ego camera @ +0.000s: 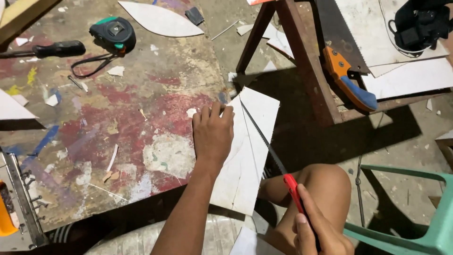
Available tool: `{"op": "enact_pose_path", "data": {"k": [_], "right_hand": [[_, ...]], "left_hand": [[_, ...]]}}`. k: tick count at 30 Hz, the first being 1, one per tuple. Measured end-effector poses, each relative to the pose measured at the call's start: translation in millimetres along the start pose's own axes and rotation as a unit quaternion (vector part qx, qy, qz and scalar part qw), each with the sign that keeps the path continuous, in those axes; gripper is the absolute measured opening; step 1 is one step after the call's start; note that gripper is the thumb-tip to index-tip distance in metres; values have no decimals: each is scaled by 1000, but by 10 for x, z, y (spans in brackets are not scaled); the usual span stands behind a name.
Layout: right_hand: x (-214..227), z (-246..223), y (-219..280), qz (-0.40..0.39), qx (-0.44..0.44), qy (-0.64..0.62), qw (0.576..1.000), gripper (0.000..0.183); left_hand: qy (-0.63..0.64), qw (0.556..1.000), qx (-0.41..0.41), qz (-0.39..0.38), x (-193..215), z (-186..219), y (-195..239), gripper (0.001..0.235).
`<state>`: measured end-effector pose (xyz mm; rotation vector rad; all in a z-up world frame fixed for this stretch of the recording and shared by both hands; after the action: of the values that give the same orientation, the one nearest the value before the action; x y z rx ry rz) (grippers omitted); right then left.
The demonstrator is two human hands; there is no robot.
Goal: Using a utility knife to cut a curved shape out of a white board following a marked line.
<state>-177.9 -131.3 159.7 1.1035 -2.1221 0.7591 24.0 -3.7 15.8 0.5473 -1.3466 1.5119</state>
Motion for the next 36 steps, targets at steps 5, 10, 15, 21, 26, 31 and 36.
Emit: {"op": "enact_pose_path", "data": {"k": [5, 10, 15, 21, 26, 31, 36], "right_hand": [[106, 33, -106, -45, -78, 52, 995, 50], [246, -296, -600, -158, -87, 190, 965, 55], [300, -702, -1081, -213, -83, 170, 958, 51], [-110, -1143, -1313, -290, -82, 151, 941, 47], [-1218, -352, -1458, -326, -36, 108, 938, 43], [-1365, -167, -1210, -290, 2, 74, 954, 50], [-1463, 119, -893, -146, 73, -116, 980, 45]], "left_hand": [[1, 1000, 4, -5, 2, -8, -7, 12], [8, 1000, 8, -18, -22, -26, -12, 14], [-10, 1000, -1, 2, -25, -11, 54, 19], [-13, 1000, -5, 8, 35, -4, 13, 26], [-2, 999, 3, 33, 2, -16, -86, 14], [-4, 999, 10, 46, 12, -2, -36, 14], [12, 999, 21, 39, 52, -12, -20, 14]]}}
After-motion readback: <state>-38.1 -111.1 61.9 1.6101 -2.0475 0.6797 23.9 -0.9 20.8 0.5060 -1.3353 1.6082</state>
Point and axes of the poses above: each hand's wrist, its own y-axis away from the middle knuckle, its own x-axis out of the back of the hand, z = x × y, the point moved 3 cm from there along -y, towards the middle knuckle, and after that the axes turned 3 degrees about -y, right-handed, at the moved point
